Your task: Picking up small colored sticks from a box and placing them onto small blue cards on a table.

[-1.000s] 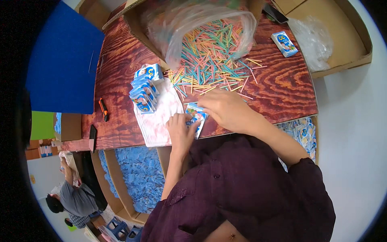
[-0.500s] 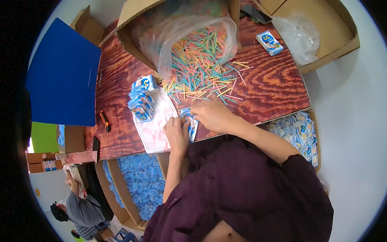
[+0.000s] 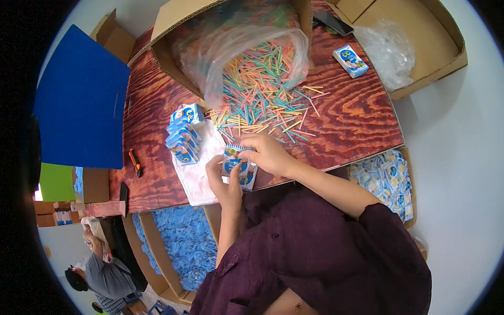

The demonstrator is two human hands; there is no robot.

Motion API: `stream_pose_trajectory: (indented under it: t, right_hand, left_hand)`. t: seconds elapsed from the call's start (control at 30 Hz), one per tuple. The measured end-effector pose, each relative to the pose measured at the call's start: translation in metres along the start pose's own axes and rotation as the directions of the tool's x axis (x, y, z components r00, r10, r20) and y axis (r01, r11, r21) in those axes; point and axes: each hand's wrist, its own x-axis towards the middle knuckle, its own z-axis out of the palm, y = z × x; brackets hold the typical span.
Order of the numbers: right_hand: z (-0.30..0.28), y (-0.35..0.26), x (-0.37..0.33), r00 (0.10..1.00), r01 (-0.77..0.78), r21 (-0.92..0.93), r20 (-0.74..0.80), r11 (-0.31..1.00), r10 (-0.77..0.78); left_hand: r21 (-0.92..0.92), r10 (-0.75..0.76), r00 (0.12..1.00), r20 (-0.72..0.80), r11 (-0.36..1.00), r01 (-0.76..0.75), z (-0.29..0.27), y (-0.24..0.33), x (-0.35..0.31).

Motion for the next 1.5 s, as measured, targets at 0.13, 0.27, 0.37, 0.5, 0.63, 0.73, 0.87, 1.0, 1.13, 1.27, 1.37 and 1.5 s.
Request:
stream_pose_trajectory:
  t: [0.13,0.27,0.37,0.5,0.63,0.73,0.87,1.0,1.13,1.27,1.37,1.5]
  right_hand:
    - [-0.004,0.001,-0.003,0.999,0.038,0.073,-0.003,0.997,-0.038]
    - [0.002,0.013,-0.005,0.986,0.112,-0.109,-0.108,0.988,-0.124]
    - [0.0,0.016,0.002,0.997,0.036,-0.063,-0.06,0.997,-0.04]
    - [-0.016,0.018,0.043,0.984,0.129,-0.234,-0.088,0.964,-0.153]
    - [-0.017,0.026,0.104,0.85,0.132,-0.772,-0.235,0.621,-0.472]
    - [-0.006,0.033,0.128,0.859,-0.034,-0.921,-0.226,0.388,-0.46]
    - [0.011,0.044,0.144,0.871,-0.172,-0.96,-0.252,0.219,-0.422]
    - [0.005,0.056,0.155,0.897,-0.172,-0.937,-0.276,0.304,-0.345]
    - [-0.013,0.046,0.159,0.917,-0.103,-0.898,-0.252,0.429,-0.308]
    - [-0.047,0.038,0.177,0.963,-0.183,-0.434,-0.259,0.882,0.072]
    - [-0.071,0.016,0.166,0.893,-0.448,0.194,0.037,0.873,0.45]
    - [-0.089,0.041,0.134,0.835,-0.55,0.61,0.38,0.571,0.398]
  left_hand:
    - [-0.003,-0.073,0.993,0.095,0.997,0.074,-0.008,-0.012,-0.001]
    - [0.008,-0.053,0.982,0.182,0.999,0.053,-0.005,-0.008,-0.005]
    - [0.007,-0.074,0.971,0.227,0.997,0.075,-0.007,-0.008,0.0]
    - [-0.021,-0.063,0.989,0.136,0.998,0.067,-0.014,-0.02,0.005]
    - [-0.108,-0.109,0.989,0.102,0.987,0.12,-0.011,-0.017,0.006]
    - [-0.081,-0.09,0.983,0.159,0.991,0.104,-0.009,-0.014,0.005]
    - [-0.115,-0.18,0.969,0.169,0.973,0.201,-0.015,-0.017,0.003]
    - [-0.217,-0.242,0.955,0.17,0.936,0.276,-0.02,-0.027,0.003]
    - [-0.27,-0.277,0.944,0.177,0.909,0.317,-0.024,-0.027,0.004]
    - [-0.278,-0.28,0.943,0.182,0.905,0.323,-0.022,-0.029,0.004]
    - [-0.289,-0.251,0.948,0.195,0.909,0.3,-0.021,-0.031,0.003]
    - [-0.33,-0.31,0.93,0.198,0.872,0.361,-0.015,-0.026,0.002]
